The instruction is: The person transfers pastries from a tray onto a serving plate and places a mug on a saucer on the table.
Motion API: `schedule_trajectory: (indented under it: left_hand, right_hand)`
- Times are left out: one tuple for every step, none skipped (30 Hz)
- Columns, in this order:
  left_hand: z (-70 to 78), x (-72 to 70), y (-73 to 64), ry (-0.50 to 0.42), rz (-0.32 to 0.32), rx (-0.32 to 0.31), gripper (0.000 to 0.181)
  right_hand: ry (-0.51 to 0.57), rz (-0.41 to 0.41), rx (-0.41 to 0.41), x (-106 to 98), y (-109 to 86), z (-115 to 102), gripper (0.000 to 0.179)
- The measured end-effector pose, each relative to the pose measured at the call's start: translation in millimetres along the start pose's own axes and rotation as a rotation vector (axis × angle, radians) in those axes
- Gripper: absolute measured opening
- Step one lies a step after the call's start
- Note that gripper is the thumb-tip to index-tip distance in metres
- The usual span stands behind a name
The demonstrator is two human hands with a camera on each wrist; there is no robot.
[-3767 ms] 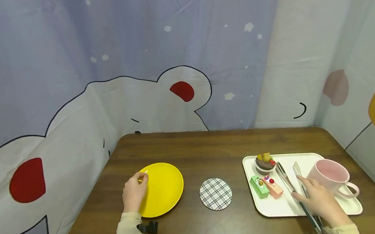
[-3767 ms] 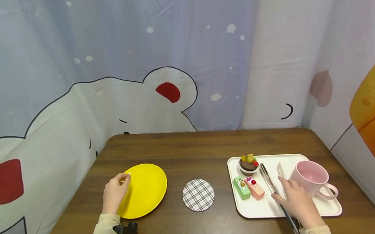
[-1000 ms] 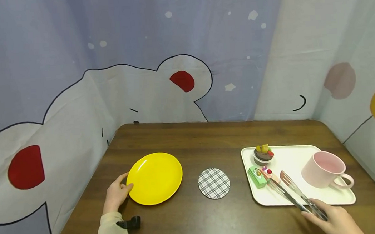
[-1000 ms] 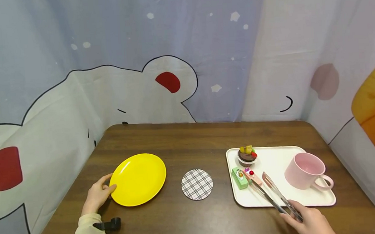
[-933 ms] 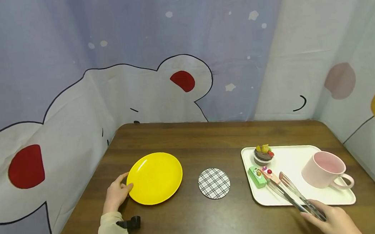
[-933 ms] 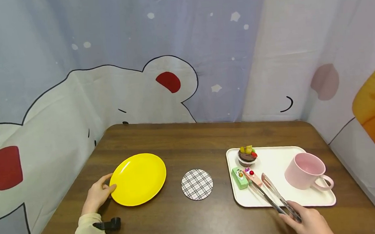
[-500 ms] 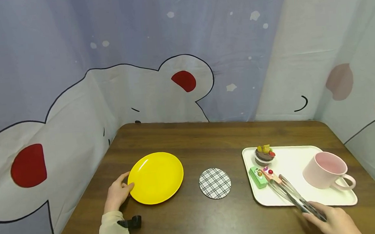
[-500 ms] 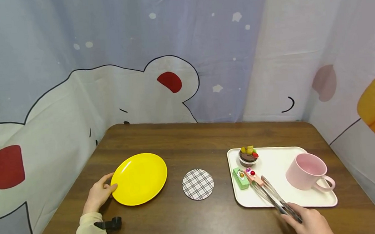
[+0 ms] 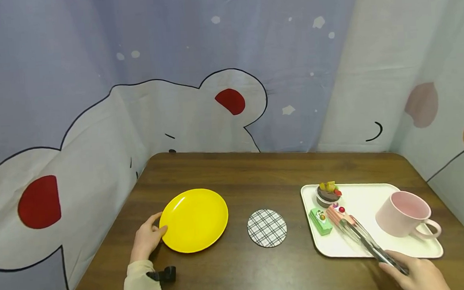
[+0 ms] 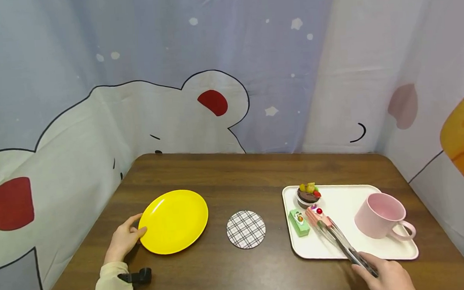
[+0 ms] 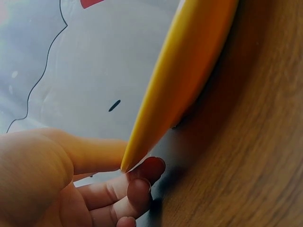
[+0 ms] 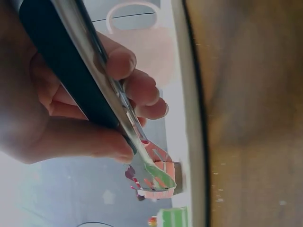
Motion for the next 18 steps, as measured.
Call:
schedule_trajectory:
  left_hand:
    - [-0.2, -0.1, 0.0, 0.001, 0.000, -0.002, 0.054]
    - [-0.1, -0.4, -0.1, 0.002, 0.001, -0.002, 0.054]
    - [-0.3, -0.4, -0.3, 0.001, 0.000, -0.005, 0.054]
    - [-0.8, -0.4, -0.2, 0.001, 0.001, -0.007, 0.054]
    - [-1.2, -0.4, -0.3, 0.001, 0.000, -0.010, 0.054]
    - [-1.4, -0.3, -0.3, -0.001, 0.000, -0.011, 0.054]
    - [-1.2, -0.3, -0.4, -0.002, 0.001, -0.008, 0.054]
    - [-0.9, -0.2, -0.3, -0.005, 0.002, -0.004, 0.054]
    - [-0.5, 0.0, -0.2, -0.009, 0.001, -0.001, 0.054]
    - [-0.1, 0.0, 0.1, -0.009, 0.002, 0.005, 0.054]
    - [0.1, 0.1, 0.2, -0.009, 0.002, 0.008, 0.054]
    - [0.3, 0.1, 0.3, -0.009, 0.003, 0.011, 0.054]
    - [0.6, 0.0, 0.1, -0.008, 0.003, 0.013, 0.054]
    - [0.7, -0.1, 0.0, -0.007, 0.003, 0.012, 0.054]
    - [0.9, -0.2, -0.2, -0.004, 0.003, 0.012, 0.054]
    - [0.8, -0.4, -0.3, -0.001, 0.004, 0.011, 0.054]
    - [1.1, -0.5, -0.6, -0.002, 0.005, 0.010, 0.054]
    - [1.4, -0.7, -0.7, -0.003, 0.006, 0.010, 0.054]
  right_hand:
    - [0.007, 0.018, -0.004, -2, -0.2, -1, 0.036]
    - [0.017, 0.044, -0.019, -5, -0.1, -2, 0.036]
    - [0.026, 0.068, -0.036, -8, 0.1, -4, 0.036]
    - [0.035, 0.095, -0.057, -10, 0.2, -6, 0.035]
    - [0.044, 0.114, -0.073, -11, 0.5, -8, 0.034]
    - [0.051, 0.128, -0.090, -12, 0.8, -11, 0.033]
    - [0.054, 0.139, -0.104, -13, 0.7, -13, 0.032]
    - [0.058, 0.144, -0.113, -14, 0.9, -15, 0.032]
    - [0.062, 0.145, -0.119, -14, 1.1, -17, 0.031]
    - [0.066, 0.144, -0.124, -14, 1.2, -19, 0.030]
    - [0.068, 0.140, -0.126, -15, 1.3, -21, 0.030]
    - [0.067, 0.136, -0.125, -15, 1.3, -22, 0.030]
    - [0.066, 0.134, -0.124, -15, 1.4, -23, 0.030]
    - [0.066, 0.136, -0.127, -15, 1.6, -24, 0.030]
    - [0.066, 0.136, -0.131, -15, 1.8, -26, 0.030]
    - [0.065, 0.133, -0.131, -15, 2.0, -27, 0.030]
    - [0.066, 0.132, -0.131, -15, 2.3, -28, 0.030]
    - [0.069, 0.136, -0.136, -15, 2.8, -29, 0.030]
Point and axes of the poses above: each hand's wrist, its own y-axis towards the middle knuckle, its own x-axis out of the palm, z = x × y, the point moved 7 cm from there along y, towards the middle knuckle, and after that the axes turned 1 degree about x, right-handed, at the moved point
